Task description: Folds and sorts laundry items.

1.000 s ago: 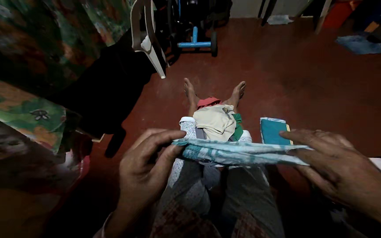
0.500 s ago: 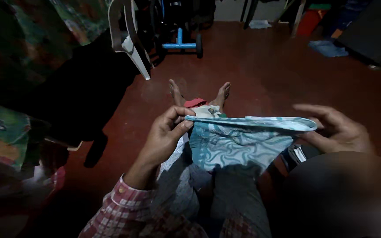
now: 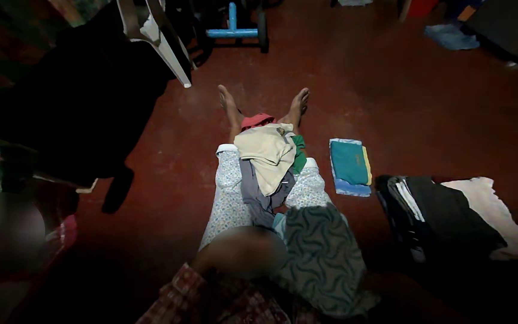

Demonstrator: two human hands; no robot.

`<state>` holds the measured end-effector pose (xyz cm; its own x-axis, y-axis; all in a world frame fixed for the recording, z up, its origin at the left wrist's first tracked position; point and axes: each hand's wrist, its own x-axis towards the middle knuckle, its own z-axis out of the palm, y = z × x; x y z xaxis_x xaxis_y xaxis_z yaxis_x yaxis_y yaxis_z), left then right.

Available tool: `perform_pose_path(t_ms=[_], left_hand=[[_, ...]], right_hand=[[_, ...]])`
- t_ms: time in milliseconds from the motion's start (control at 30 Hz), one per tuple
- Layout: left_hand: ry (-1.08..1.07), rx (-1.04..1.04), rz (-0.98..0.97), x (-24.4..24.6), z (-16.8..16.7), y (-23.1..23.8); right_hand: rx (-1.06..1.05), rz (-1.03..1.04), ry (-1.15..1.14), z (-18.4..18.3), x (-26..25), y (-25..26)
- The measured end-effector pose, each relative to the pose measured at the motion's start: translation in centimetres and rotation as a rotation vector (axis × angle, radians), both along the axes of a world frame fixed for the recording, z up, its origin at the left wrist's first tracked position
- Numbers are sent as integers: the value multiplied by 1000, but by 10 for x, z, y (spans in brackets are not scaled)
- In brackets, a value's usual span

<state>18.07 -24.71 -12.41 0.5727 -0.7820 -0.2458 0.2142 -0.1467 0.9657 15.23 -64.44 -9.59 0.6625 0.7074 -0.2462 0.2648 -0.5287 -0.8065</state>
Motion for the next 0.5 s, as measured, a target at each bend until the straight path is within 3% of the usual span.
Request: perform_pose_path(t_ms=[133,200,300,500], left_hand=[[328,-337,517,16,-32,-19],[456,-304,646,19,-50,-32],[489,31,717,18,-65,-47],[265,166,775,15,-47,-51]], right_hand=[[435,-609,230,-14,25,3],[440,-809,378,-24,37,17],[215,-848,385,-44,39,22],[252,-976,106,-42,31,36]])
